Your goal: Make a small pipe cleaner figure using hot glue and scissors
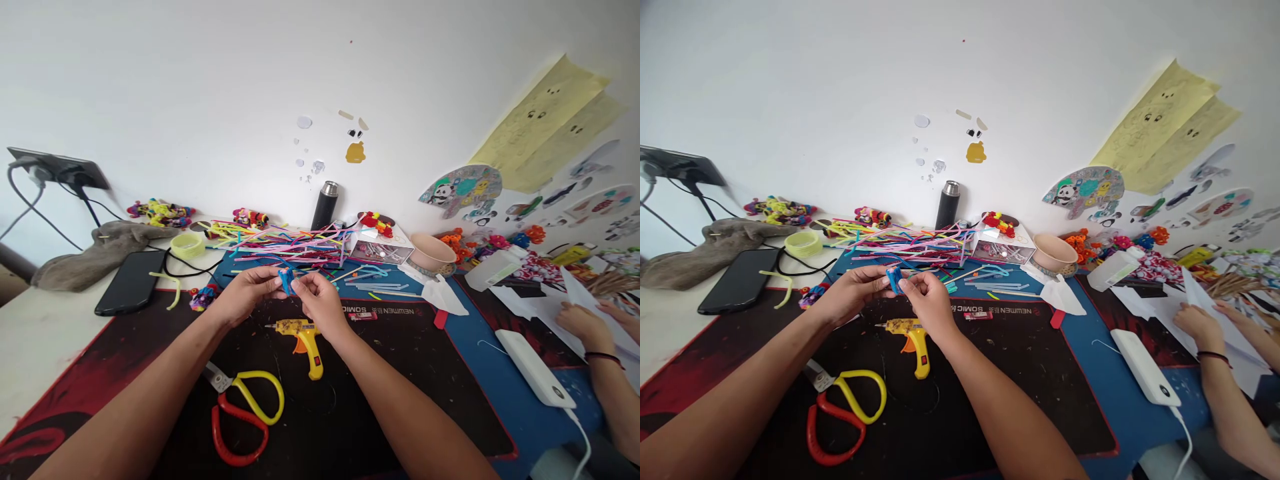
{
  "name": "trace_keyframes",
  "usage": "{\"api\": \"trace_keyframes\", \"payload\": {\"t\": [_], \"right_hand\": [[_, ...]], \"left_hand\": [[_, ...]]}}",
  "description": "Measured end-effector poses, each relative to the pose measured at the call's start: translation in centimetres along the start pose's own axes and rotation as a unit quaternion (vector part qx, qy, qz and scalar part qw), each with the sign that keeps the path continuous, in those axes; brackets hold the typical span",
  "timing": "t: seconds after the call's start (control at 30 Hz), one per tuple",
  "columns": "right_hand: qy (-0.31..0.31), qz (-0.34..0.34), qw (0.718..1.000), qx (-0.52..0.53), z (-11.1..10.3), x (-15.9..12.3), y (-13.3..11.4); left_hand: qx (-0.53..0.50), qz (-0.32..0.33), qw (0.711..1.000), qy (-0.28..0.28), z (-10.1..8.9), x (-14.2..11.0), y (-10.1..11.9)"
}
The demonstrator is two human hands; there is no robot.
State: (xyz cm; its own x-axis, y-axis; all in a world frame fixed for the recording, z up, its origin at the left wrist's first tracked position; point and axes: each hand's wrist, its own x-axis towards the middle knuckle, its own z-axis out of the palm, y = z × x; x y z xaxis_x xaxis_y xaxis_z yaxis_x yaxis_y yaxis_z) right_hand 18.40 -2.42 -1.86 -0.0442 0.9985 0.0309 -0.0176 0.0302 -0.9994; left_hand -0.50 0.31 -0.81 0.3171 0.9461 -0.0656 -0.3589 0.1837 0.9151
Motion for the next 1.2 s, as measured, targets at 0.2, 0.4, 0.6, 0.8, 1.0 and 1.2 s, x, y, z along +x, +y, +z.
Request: {"api": "trace_keyframes", "payload": {"t": [0.2,0.4,0.6,0.8,1.0,1.2], "right_hand": [[-0.055,0.020,0.998,0.037,0.2,-0.1,0.0],[-0.075,0.024,0.996,0.048,0.6,0.3,0.0],[-0.088,0.030,0.994,0.060,0.7,0.6,-0.2],[-0.100,0.032,0.989,0.108,1.2,1.0,-0.8],[-0.086,0.015,0.988,0.125,0.9,1.0,-0.6],[-0.062,-0.017,0.996,0.068,-0.9,0.9,0.2]], "left_hand": [[-0.047,-0.001,0.999,0.024,0.2,0.1,-0.3],[-0.025,0.024,0.999,0.030,0.1,0.2,-0.5],[-0.027,0.054,0.997,0.050,0.2,0.3,-0.6],[-0.089,0.048,0.994,0.032,0.3,0.2,-0.8],[-0.061,0.029,0.997,0.026,0.4,0.1,-1.0],[0.001,0.014,1.000,0.009,0.2,-0.5,-0.7]]}}
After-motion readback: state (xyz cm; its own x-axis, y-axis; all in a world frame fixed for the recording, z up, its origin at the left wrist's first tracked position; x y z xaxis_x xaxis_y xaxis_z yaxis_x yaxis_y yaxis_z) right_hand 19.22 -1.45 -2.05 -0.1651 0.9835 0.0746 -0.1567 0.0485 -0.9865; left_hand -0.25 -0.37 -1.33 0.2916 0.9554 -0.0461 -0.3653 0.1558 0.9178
